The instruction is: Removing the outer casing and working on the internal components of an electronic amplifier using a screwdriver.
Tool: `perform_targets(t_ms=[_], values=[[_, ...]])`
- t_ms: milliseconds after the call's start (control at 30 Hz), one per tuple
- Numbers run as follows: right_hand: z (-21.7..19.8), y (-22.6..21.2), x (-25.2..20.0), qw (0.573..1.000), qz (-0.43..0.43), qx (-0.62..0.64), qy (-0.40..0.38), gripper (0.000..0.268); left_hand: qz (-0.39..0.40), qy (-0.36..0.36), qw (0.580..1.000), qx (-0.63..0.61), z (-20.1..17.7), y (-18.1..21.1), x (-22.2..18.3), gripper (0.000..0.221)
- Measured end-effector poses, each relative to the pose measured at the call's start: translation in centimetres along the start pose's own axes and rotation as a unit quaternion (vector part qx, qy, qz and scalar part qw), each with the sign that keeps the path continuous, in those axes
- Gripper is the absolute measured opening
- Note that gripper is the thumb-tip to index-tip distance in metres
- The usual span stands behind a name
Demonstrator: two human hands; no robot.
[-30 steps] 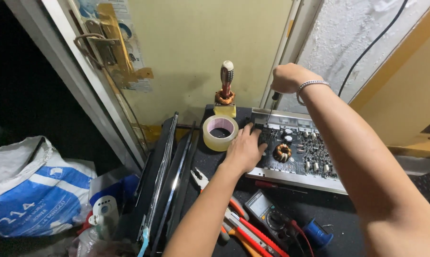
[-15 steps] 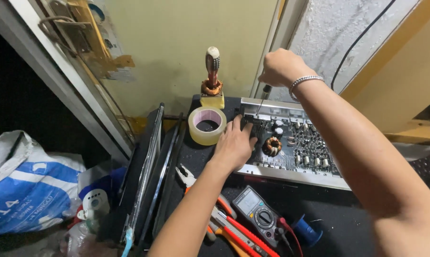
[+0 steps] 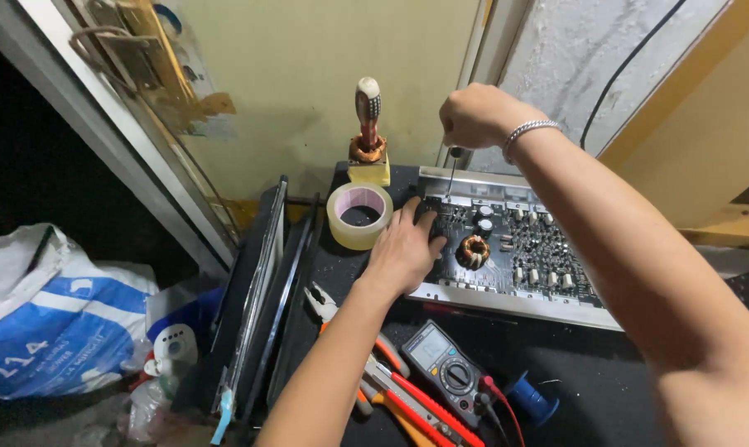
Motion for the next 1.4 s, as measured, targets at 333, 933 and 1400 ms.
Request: perform_targets(t_ms=[333,933,1400], values=[[0.0,4.1,0.0,0.990,0.092,-0.081,0.073,0.038,-0.017,-0.033,0.999,-0.012,-1.0,0.2,-0.5,0.057],[6.1,-1.1,1.6,0.916,-0.069,-0.395,-0.018,0.030,0.020,0.011,0.999,0.028,-2.1,0.8,-0.4,0.054],[8.0,-3.1,-0.8,0.877,-0.121,-0.464,-0.033,0.039,0.026,0.008,1.000,-0.008,-1.0,0.2,-0.1,0.056]])
Point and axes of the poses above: each hand's wrist, its own x-axis towards the middle knuckle, its own z-axis out of the palm, y = z × x, the point moved 8 cm from there along x, towards the middle knuckle, and after that the axes turned 15 degrees about y, right-handed, at the moved point
